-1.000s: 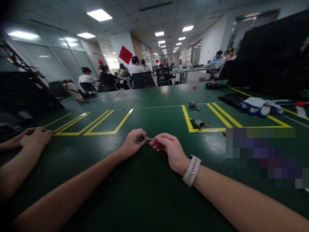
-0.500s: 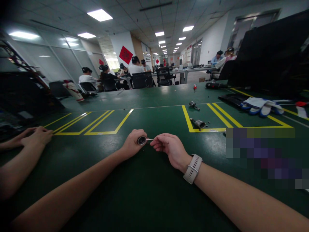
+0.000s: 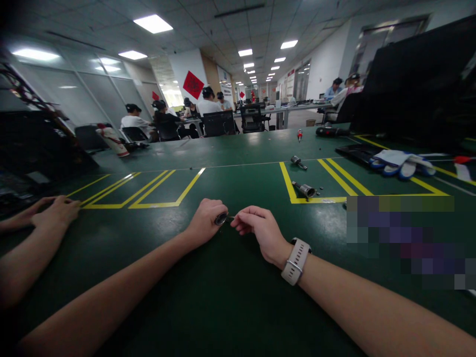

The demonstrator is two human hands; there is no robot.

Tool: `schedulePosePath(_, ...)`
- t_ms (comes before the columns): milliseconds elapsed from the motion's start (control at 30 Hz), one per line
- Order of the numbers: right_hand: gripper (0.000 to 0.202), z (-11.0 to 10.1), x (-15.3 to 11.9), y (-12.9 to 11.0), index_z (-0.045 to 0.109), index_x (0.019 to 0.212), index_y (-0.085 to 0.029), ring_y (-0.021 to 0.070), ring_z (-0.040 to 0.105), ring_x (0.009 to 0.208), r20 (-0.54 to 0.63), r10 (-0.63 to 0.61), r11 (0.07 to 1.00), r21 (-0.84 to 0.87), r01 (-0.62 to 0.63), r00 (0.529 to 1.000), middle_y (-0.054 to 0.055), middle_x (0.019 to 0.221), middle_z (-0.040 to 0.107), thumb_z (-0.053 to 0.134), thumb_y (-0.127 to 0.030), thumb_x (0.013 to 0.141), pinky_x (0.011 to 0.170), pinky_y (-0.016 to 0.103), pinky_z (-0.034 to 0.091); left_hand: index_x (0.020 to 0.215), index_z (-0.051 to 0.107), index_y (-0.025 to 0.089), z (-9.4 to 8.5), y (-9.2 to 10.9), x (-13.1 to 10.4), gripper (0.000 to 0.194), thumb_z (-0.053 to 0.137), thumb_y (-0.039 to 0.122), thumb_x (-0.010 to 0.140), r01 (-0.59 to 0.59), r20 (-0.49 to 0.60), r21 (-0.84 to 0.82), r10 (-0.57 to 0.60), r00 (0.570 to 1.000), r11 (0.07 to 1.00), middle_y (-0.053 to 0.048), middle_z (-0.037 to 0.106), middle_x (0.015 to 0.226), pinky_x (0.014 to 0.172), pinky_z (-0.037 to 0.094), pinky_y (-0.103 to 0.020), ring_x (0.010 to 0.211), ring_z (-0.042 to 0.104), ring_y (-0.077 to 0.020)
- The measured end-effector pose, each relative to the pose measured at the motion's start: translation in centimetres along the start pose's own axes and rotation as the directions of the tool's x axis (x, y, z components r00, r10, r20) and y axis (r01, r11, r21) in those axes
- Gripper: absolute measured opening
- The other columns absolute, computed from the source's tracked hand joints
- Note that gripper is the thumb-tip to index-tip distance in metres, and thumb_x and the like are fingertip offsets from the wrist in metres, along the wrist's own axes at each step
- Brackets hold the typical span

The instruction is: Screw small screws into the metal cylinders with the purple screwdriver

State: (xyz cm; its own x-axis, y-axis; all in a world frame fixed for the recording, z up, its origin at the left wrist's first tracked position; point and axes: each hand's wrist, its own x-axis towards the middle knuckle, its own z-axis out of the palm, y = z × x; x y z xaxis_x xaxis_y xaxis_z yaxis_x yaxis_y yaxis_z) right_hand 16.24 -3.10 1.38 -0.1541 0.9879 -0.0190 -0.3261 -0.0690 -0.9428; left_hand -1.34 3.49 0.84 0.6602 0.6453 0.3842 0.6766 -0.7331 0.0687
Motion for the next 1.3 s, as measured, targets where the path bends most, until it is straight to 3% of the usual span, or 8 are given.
schedulePosePath(200,0.012,-1.2,0.9,0.5,0.064,0.073,-0.015,0.0143,0.059,0.069,0.081,0.06,0.99,0.123,-0.07,0.995,0.005,0.075,0.068,0.058,-0.025,0.076,0.069,0.031,0.043,0.07,0.053,0.017,0.1,-0.2,-0.1,0.01,0.048,0.01,0.075,-0.005,-0.012,-0.087,0.004,1.0,0.996,-0.001,0.057,0.069,0.068,0.032,-0.029,0.069,0.053,-0.015)
schedulePosePath(467,0.012,-1.4,1.0,0.5,0.064,0.072,-0.014,0.0135,0.058,0.066,0.072,0.07,0.984,0.158,-0.081,0.995,0.005,0.072,0.068,0.058,-0.024,0.076,0.067,0.03,0.042,0.07,0.052,0.017,0.4,-0.6,0.2,0.007,0.052,0.012,0.074,0.052,-0.015,-0.148,-0.055,0.998,0.988,0.001,0.058,0.069,0.067,0.034,-0.029,0.068,0.054,-0.0144)
schedulePosePath(667,0.01,-1.1,0.8,0.2,0.062,0.065,-0.016,0.0124,0.054,0.06,-0.093,0.01,0.975,0.222,0.011,0.996,0.003,0.065,0.065,0.059,-0.022,0.071,0.061,0.028,0.039,0.071,0.052,0.017,0.3,-1.1,0.1,0.01,0.058,0.024,0.074,0.143,-0.001,-0.238,-0.147,0.989,0.961,0.001,0.057,0.07,0.066,0.038,-0.028,0.066,0.053,-0.0138)
schedulePosePath(867,0.01,-0.8,0.9,0.3,0.062,0.062,-0.016,0.0135,0.054,0.063,-0.214,-0.065,0.982,0.161,0.101,0.975,0.003,0.065,0.064,0.063,-0.025,0.068,0.06,0.028,0.039,0.081,0.057,0.016,-1.2,-1.9,-0.1,0.012,0.054,0.025,0.074,0.191,0.187,-0.322,-0.135,0.973,0.927,-0.002,0.057,0.079,0.067,0.042,-0.028,0.074,0.053,-0.0162)
schedulePosePath(1067,0.01,-0.7,1.0,0.3,0.062,0.062,-0.016,0.0131,0.055,0.062,-0.245,-0.059,0.982,0.161,0.1,0.968,0.003,0.064,0.064,0.064,-0.025,0.066,0.058,0.026,0.04,0.075,0.056,0.015,-1.4,-2.1,-0.2,0.011,0.047,0.02,0.076,0.052,0.168,-0.324,0.003,0.986,0.945,-0.004,0.055,0.082,0.077,0.041,-0.031,0.082,0.051,-0.0175)
schedulePosePath(1200,0.008,-0.9,1.2,0.3,0.063,0.063,-0.016,0.013,0.056,0.06,-0.295,-0.058,0.978,0.174,0.113,0.954,0.003,0.062,0.065,0.065,-0.024,0.064,0.056,0.026,0.042,0.081,0.058,0.015,-2.0,-0.9,-0.4,0.022,0.04,0.027,0.085,0.022,0.098,-0.255,0.003,0.995,0.967,-0.007,0.058,0.088,0.079,0.04,-0.034,0.085,0.052,-0.0185)
schedulePosePath(1300,0.007,-1.3,1.6,0.2,0.061,0.061,-0.015,0.0115,0.054,0.055,-0.353,-0.066,0.973,0.183,0.138,0.933,0.002,0.059,0.064,0.063,-0.022,0.063,0.052,0.024,0.041,0.086,0.058,0.015,-2.6,2.0,-0.6,0.023,0.041,0.03,0.087,-0.034,0.046,-0.12,0.039,0.998,0.992,-0.007,0.059,0.094,0.081,0.039,-0.036,0.089,0.053,-0.0195)
